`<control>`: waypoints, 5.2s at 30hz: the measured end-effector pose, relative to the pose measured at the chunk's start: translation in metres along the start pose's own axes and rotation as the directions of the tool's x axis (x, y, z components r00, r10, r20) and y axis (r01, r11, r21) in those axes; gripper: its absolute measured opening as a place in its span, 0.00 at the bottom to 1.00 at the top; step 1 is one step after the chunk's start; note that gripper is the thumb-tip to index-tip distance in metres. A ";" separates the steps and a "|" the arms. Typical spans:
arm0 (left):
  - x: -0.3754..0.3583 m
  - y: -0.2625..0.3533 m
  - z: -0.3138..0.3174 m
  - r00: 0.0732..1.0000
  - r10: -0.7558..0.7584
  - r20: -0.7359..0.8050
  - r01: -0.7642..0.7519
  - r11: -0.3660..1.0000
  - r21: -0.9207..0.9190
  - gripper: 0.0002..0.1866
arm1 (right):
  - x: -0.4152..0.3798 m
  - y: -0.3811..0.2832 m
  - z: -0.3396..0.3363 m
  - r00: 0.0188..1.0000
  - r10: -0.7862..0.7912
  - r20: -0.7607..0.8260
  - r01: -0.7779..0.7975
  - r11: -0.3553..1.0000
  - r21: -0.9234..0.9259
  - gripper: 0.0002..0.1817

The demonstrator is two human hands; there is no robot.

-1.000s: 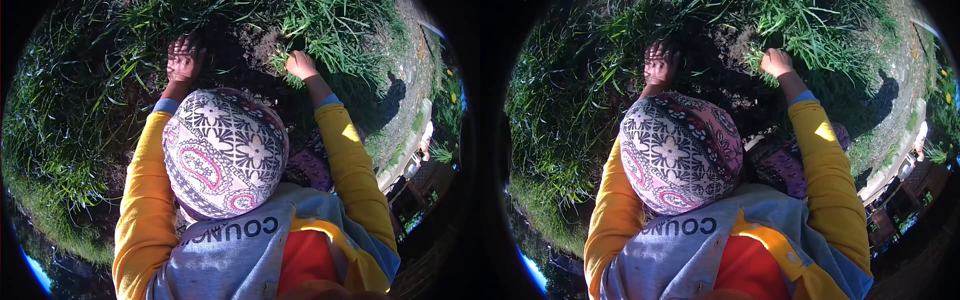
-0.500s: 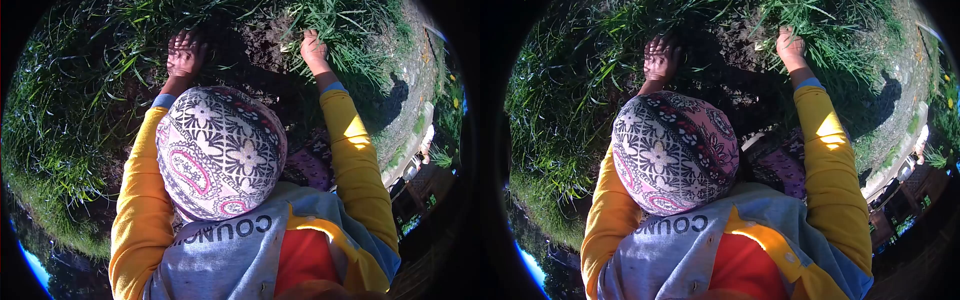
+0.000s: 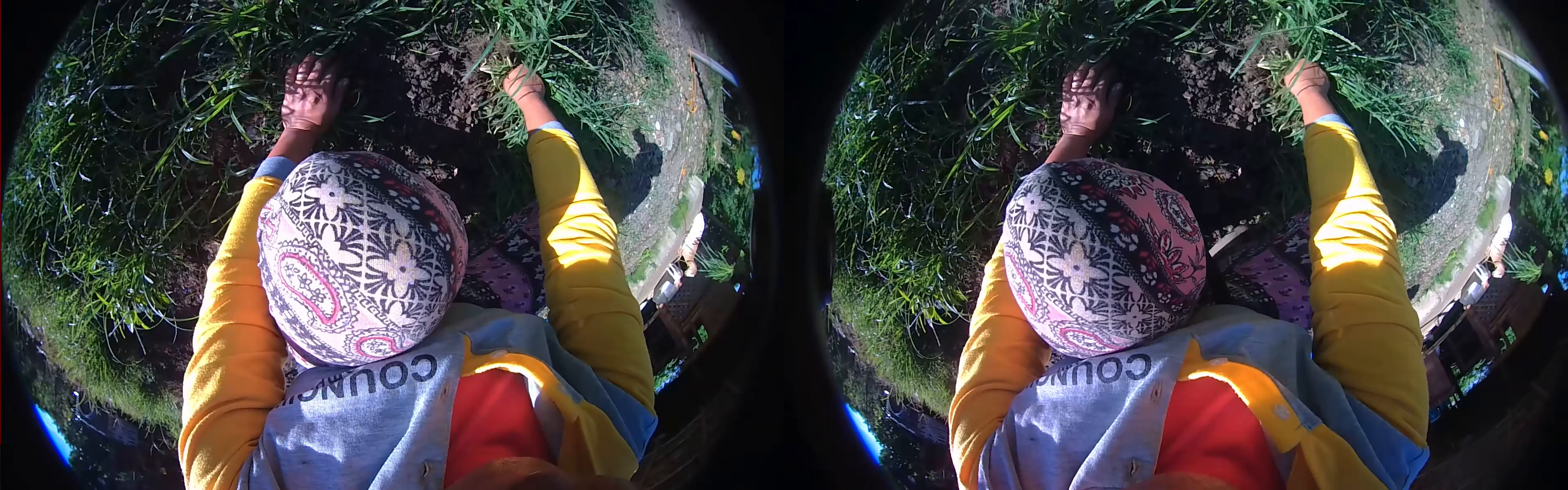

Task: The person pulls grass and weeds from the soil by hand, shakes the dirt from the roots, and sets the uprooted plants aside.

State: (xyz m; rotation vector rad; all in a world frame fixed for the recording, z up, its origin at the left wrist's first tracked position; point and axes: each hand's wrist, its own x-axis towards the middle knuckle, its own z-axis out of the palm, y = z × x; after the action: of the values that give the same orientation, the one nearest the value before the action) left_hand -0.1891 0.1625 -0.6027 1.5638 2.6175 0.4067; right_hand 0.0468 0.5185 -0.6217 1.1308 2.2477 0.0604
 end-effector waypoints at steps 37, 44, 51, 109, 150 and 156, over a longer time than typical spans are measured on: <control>-0.001 -0.003 -0.001 0.996 -0.024 0.081 0.027 0.999 -0.028 0.22 | 0.005 -0.047 -0.063 0.932 -0.092 -0.351 0.089 0.996 -0.026 0.17; -0.001 -0.003 -0.002 0.997 -0.011 0.072 0.015 0.999 -0.045 0.22 | 0.019 -0.050 -0.058 0.996 0.041 -0.080 -0.046 0.997 -0.062 0.15; -0.001 -0.003 -0.004 1.000 -0.008 -0.008 0.007 0.997 -0.076 0.19 | 0.005 -0.051 -0.044 0.993 0.035 -0.116 -0.036 0.999 -0.006 0.16; -0.004 -0.004 -0.004 0.999 0.020 0.045 -0.018 0.999 -0.039 0.20 | 0.058 0.017 -0.018 0.992 0.048 -0.116 -0.040 0.997 0.073 0.20; 0.001 -0.004 -0.006 0.990 -0.037 0.136 0.029 0.998 0.059 0.23 | 0.030 0.016 0.018 0.974 0.226 0.019 -0.196 0.794 0.576 0.18; -0.001 0.000 -0.006 0.990 -0.034 0.136 0.021 0.995 0.097 0.24 | 0.064 0.024 0.050 0.977 0.211 -0.027 -0.106 0.594 0.797 0.15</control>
State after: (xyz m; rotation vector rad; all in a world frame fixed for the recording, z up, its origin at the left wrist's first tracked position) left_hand -0.1898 0.1606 -0.5972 1.5215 2.5846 0.1683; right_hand 0.0627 0.5703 -0.6871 1.8185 2.2998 -0.9311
